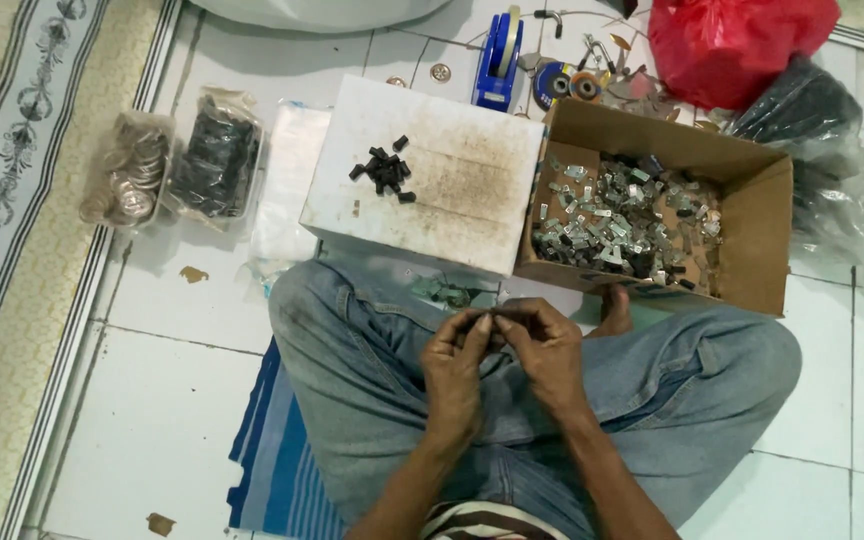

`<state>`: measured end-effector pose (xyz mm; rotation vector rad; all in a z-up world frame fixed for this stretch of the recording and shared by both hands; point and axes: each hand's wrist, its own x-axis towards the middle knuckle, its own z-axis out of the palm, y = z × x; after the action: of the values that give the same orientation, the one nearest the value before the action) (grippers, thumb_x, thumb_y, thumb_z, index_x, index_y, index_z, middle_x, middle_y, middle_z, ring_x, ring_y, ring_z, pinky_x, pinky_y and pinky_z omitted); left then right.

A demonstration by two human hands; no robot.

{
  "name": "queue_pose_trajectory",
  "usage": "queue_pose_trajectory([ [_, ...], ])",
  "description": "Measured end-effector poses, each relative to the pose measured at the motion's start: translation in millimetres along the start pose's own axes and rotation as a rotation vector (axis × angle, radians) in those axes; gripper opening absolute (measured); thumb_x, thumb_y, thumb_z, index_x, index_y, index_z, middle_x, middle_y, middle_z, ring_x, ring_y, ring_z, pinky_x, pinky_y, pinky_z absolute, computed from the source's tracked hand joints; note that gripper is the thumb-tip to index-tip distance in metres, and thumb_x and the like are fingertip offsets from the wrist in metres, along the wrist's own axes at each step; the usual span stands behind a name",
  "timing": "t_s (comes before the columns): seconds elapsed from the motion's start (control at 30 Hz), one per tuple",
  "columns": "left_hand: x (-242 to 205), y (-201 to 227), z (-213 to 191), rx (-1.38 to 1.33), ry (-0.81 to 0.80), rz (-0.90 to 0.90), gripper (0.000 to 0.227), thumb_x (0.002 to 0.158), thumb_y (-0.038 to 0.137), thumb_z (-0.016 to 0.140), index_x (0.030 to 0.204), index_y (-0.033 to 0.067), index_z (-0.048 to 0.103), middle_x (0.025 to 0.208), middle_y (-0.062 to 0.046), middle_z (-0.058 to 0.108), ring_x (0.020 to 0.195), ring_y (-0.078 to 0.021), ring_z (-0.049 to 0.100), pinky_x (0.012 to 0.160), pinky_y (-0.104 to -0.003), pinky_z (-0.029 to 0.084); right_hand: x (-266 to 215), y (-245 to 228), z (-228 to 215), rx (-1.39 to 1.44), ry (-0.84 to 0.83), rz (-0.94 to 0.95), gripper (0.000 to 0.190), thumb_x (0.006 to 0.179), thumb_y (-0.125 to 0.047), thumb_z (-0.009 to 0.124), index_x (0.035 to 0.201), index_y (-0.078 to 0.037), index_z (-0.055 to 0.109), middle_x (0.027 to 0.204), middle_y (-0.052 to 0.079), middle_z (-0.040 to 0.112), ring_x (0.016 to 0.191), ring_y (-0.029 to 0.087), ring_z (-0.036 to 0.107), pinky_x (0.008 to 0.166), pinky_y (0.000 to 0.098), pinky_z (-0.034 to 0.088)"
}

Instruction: The person sits on the floor and repeatedly picks up small metal brackets and black plastic pieces from a cardboard box. They fit the plastic pieces onto the metal brackets by hand and place the assembled units onto a white board next to them.

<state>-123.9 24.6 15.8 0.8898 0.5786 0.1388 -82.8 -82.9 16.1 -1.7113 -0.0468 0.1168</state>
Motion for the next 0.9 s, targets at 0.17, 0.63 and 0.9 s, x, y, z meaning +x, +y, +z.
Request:
queue_pose_trajectory([
  [0.17,31.6,6.2,-3.4,0.071,0.139,0.077,0.018,0.090,0.007,0.078,0.105,-0.0026,0.075,0.081,-0.014,0.074,0.071,-0.0171,0.070,0.066,-0.028,0.057,29.0,22.3,14.6,0.101,0.004,0.015,0.017,0.090,-0.006,0.078,0.105,0.001,0.074,0.081,0.016,0.073,0.074,0.016,0.066,0.067,0.0356,0.059],
  [0.63,221.3,46.7,-38.6,0.656,0.361,0.643,0.024,0.081,0.008,0.078,0.103,0.0153,0.077,0.093,-0.009,0.078,0.086,-0.0269,0.075,0.080,-0.041,0.055,90.2,33.1,-6.8,0.083,-0.059,0.011,0.024,0.095,-0.007,0.071,0.116,0.004,0.070,0.090,0.024,0.074,0.077,0.022,0.070,0.066,0.0399,0.063],
  [0.9,230.2,45.1,-37.0,1.008,0.233,0.946,0.027,0.087,0.003,0.078,0.114,0.0062,0.074,0.114,-0.014,0.073,0.113,-0.0386,0.065,0.096,-0.052,0.049,105.0,17.5,-75.6,-0.185,0.001,-0.137,0.025,0.087,-0.001,0.071,0.112,0.003,0.074,0.094,0.025,0.074,0.087,0.028,0.072,0.074,0.0449,0.060],
])
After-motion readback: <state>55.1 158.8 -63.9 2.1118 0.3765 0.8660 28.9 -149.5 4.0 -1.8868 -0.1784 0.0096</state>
